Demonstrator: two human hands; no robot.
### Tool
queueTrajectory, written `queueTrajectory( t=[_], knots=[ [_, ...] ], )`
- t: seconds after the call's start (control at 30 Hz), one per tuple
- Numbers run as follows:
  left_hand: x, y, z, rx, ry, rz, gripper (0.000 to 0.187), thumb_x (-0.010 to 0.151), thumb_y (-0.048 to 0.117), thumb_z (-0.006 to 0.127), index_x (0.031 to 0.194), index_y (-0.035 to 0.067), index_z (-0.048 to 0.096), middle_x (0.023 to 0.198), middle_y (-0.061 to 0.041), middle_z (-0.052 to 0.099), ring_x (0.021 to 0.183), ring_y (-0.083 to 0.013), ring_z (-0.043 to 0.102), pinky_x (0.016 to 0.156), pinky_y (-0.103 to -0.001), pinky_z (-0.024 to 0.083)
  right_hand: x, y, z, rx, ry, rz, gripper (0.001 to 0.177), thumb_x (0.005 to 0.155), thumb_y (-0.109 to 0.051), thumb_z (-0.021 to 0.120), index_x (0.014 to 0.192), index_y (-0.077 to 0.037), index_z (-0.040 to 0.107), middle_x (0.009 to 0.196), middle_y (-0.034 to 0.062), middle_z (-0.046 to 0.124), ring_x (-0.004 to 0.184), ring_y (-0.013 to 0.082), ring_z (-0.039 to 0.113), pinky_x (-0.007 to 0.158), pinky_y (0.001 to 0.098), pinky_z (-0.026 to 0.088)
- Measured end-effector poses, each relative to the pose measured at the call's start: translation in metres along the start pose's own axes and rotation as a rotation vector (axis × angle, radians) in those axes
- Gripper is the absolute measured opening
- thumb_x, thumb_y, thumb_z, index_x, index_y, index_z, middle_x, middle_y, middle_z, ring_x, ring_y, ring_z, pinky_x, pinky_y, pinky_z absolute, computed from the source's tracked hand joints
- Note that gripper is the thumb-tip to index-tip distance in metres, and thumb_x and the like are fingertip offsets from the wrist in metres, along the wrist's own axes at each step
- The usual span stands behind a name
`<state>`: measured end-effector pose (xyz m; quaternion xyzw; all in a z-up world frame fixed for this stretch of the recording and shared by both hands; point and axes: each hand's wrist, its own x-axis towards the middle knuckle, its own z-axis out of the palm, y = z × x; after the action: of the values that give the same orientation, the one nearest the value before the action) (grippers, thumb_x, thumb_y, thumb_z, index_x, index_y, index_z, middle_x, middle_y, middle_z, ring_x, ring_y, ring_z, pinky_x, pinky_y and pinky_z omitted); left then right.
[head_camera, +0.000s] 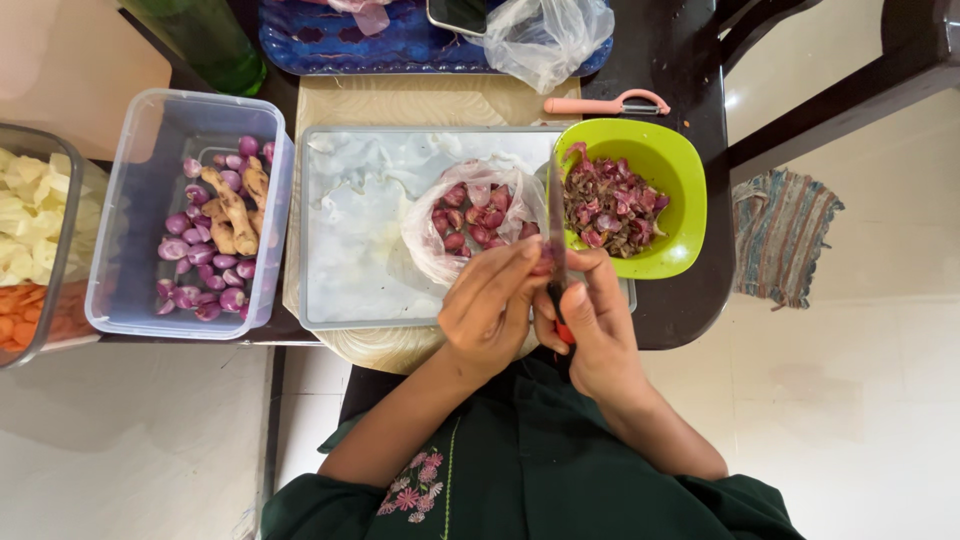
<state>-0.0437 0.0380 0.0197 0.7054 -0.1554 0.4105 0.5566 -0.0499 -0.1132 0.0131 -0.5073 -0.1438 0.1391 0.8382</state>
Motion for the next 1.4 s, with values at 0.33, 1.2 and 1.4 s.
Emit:
queueTrajectory(
  t=[0.33,1.2,1.4],
  knots=[
    [0.0,-0.007,0.003,-0.259,-0.21,-0.443,0.031,0.108,0.009,0.062,0.135,-0.004,0.067,0.118,-0.013,0.06,0.11,-0.0169,0.058,0.097,-0.025,0.049,0.009,-0.018,-0.016,0.133,-0.076,0.055,0.034,0.116,-0.039,0.047,0.132,-0.009,0.046,0.095,0.0092,0.052,0.063,0.0095,0.039,0.058,0.0208,0.033],
    [-0.008,-0.023,0.04,-0.85,-0.095,-0.958,0.044,0.1,0.009,0.068,0.141,-0.002,0.056,0.132,-0.014,0.067,0.115,-0.0193,0.066,0.101,-0.032,0.053,0.003,-0.054,-0.039,-0.425,0.028,0.112,0.065,0.105,-0.027,0.06,0.16,-0.008,0.031,0.101,0.0019,0.057,0.074,0.0035,0.045,0.063,0.0182,0.038],
    [-0.009,-0.017,0.043,-0.827,-0.052,-0.922,0.038,0.101,0.007,0.068,0.136,-0.006,0.06,0.135,-0.017,0.068,0.125,-0.0195,0.064,0.11,-0.032,0.05,0.007,-0.042,-0.032,-0.37,0.005,0.053,0.057,0.108,-0.027,0.06,0.156,-0.008,0.037,0.099,0.0029,0.053,0.074,0.0043,0.042,0.063,0.018,0.035]
  ],
)
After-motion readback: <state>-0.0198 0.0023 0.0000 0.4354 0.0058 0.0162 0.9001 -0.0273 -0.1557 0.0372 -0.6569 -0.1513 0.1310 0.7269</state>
